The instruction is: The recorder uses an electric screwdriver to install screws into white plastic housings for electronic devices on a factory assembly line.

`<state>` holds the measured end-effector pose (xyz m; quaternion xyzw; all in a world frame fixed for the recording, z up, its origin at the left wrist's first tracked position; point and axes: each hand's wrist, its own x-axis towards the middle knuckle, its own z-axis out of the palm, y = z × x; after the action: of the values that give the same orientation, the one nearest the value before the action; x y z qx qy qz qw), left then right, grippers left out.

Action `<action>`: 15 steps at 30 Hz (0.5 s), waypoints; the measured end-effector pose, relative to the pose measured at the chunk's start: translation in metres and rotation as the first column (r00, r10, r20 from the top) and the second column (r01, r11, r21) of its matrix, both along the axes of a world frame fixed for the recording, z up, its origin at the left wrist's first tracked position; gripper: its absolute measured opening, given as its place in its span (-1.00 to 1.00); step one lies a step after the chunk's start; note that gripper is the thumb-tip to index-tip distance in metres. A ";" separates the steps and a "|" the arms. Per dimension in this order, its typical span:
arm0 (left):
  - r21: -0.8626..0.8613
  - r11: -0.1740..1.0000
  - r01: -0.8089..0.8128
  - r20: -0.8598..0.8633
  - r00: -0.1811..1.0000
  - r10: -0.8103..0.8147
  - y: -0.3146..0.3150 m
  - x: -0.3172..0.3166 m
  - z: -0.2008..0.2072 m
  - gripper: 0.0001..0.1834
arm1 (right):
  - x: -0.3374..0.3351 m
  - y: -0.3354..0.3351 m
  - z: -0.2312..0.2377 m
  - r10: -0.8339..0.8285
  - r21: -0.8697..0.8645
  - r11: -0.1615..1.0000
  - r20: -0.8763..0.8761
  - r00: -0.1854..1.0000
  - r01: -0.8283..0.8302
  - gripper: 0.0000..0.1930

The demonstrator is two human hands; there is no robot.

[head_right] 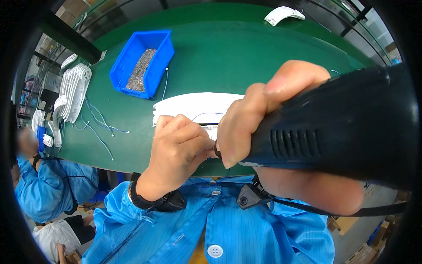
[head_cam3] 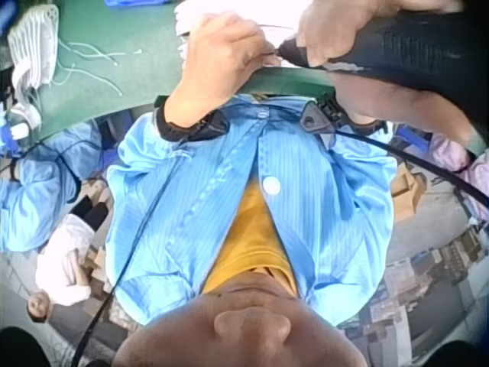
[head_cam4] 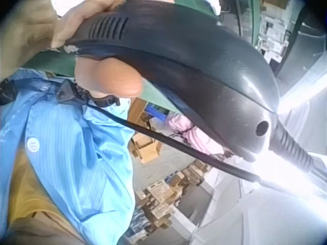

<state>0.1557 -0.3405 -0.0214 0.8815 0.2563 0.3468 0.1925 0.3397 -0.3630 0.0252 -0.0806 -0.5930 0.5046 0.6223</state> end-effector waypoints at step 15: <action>-0.001 0.994 0.105 -0.062 0.992 -0.105 -0.018 0.016 -0.002 -0.60 | 0.004 -0.033 0.005 -0.269 -0.061 0.961 0.033 0.963 0.270 -0.23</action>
<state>0.1716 -0.3588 -0.0231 0.9043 0.2149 0.3088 0.2016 0.3436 -0.3961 0.0304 -0.1869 -0.5675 0.4330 0.6749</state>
